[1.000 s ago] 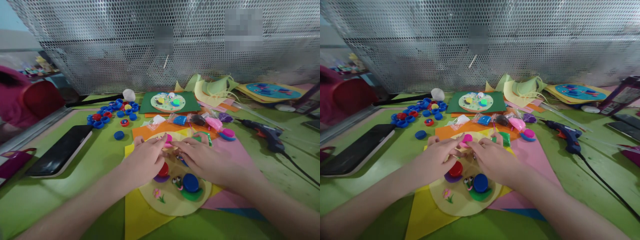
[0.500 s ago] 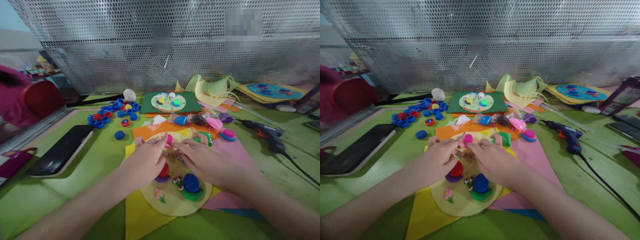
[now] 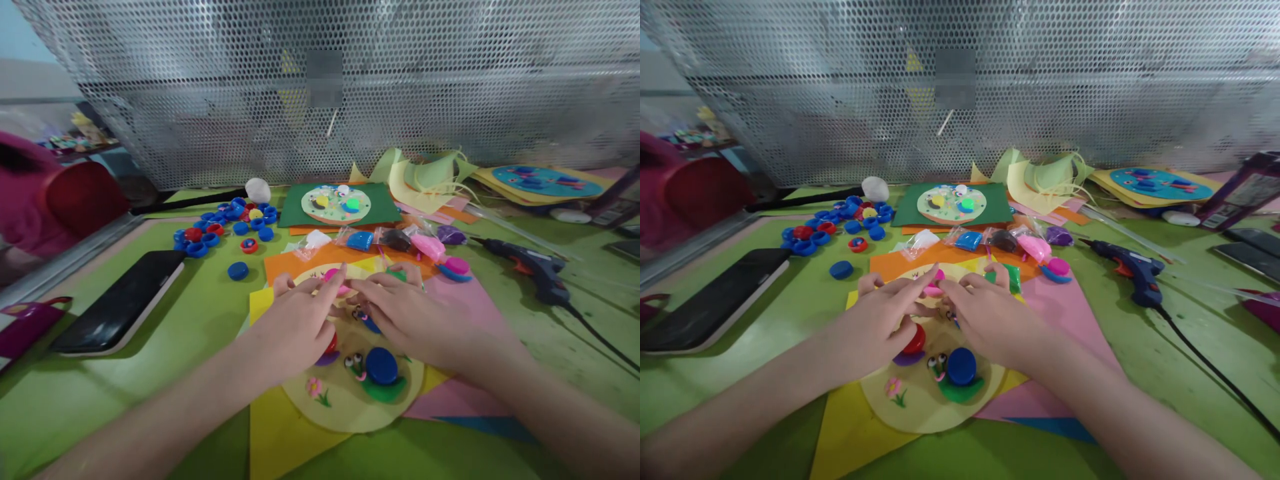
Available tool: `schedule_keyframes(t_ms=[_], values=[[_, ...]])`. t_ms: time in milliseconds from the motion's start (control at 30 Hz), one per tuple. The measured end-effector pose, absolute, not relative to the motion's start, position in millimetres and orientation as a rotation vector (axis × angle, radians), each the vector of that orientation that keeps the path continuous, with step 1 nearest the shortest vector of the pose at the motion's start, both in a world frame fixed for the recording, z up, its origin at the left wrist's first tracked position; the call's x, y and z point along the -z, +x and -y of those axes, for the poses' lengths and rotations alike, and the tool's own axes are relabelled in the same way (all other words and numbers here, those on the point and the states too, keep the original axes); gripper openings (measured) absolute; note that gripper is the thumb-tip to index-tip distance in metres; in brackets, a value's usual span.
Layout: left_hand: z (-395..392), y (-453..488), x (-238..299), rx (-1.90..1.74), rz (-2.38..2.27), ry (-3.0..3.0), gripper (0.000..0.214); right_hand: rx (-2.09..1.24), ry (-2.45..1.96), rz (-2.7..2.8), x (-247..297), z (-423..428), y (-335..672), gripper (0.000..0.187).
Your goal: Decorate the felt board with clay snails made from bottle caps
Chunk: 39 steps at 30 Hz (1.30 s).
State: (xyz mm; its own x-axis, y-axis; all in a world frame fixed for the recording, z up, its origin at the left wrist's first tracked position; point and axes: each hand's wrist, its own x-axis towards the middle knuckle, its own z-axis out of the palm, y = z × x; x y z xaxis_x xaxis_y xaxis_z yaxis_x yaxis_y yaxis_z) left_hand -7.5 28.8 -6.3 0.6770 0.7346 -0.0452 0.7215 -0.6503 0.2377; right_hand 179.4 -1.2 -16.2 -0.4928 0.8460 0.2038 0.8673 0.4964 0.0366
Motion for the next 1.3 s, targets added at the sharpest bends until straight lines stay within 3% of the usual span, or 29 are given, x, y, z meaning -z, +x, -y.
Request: schedule_keyframes(t_ms=[133,500,1033,1300], values=[[-26,-7,5,-0.037,-1.156,2.674,0.067,0.374,-1.481,2.564,11,3,180,0.033],[-28,-6,9,-0.02,-1.107,2.743,0.074,0.319,-1.488,2.561,10,5,180,0.032],[-30,-9,9,-0.009,-1.089,2.802,0.08,-0.12,-1.38,2.635,19,4,176,0.033],[-31,-10,9,-0.004,-1.102,2.792,0.079,-0.189,-1.353,2.692,16,6,173,0.036]])
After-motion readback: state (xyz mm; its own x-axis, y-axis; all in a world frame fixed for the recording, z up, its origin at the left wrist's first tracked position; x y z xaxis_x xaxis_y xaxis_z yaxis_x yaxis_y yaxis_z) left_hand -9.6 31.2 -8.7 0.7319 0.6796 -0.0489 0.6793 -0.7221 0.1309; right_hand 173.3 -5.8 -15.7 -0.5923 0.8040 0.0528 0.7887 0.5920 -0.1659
